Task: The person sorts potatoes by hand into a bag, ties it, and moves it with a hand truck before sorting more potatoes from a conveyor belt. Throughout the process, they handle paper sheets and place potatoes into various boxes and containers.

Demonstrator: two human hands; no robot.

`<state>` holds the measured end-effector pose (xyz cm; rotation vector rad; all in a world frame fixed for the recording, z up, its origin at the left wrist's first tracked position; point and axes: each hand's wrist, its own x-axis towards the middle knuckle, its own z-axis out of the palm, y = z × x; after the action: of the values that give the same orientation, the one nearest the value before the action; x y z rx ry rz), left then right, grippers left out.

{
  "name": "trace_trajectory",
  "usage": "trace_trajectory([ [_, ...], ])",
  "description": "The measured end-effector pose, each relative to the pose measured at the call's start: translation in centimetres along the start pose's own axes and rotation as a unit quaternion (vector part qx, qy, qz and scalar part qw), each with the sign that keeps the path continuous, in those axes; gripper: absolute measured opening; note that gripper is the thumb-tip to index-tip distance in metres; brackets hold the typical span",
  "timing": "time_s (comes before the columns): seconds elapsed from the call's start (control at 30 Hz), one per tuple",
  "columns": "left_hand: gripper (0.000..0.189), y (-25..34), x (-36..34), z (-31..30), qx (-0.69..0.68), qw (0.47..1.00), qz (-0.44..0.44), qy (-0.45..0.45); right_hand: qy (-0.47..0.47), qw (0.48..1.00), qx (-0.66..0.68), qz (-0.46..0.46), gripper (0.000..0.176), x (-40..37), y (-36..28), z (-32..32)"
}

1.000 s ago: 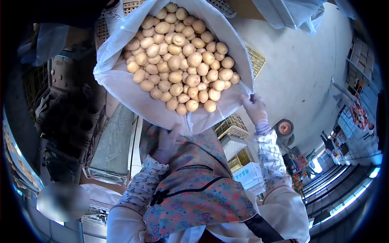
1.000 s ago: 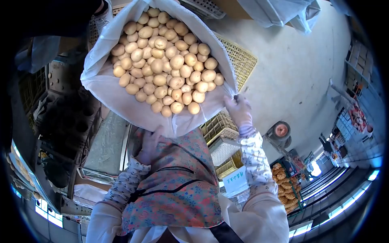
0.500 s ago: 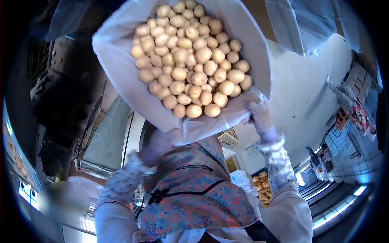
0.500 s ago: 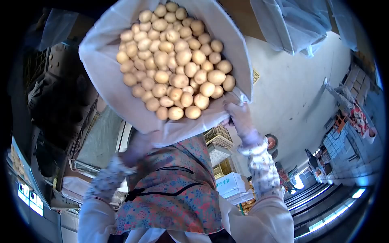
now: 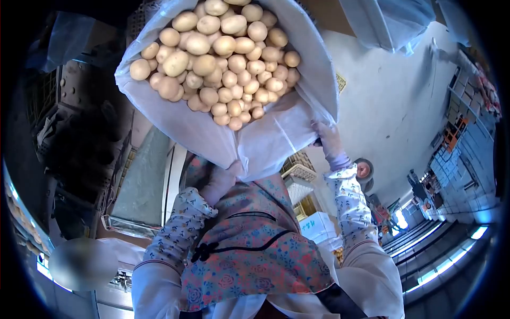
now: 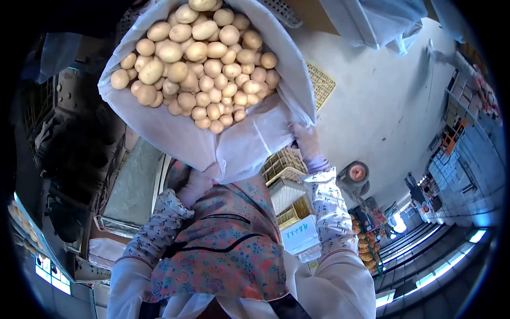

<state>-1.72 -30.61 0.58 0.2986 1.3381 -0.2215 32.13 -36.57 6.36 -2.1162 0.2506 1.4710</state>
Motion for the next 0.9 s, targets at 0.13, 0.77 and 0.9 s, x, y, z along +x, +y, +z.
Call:
trace_trajectory([
  [0.13,0.029,1.3,-0.9,0.7,0.071,0.997,-0.024,0.005,0.011,1.0,0.01,-0.005,0.028,1.2,1.2,-0.3],
  [0.77,0.078,35.4,-1.2,-5.1,0.603,0.665,0.307,0.316,0.083,0.995,0.011,-0.059,0.025,2.6,4.9,-0.2],
  [0.9,0.069,35.9,0.5,-6.3,0.581,0.655,0.331,0.353,0.173,0.978,0.038,-0.108,0.022,-0.8,7.3,1.9],
])
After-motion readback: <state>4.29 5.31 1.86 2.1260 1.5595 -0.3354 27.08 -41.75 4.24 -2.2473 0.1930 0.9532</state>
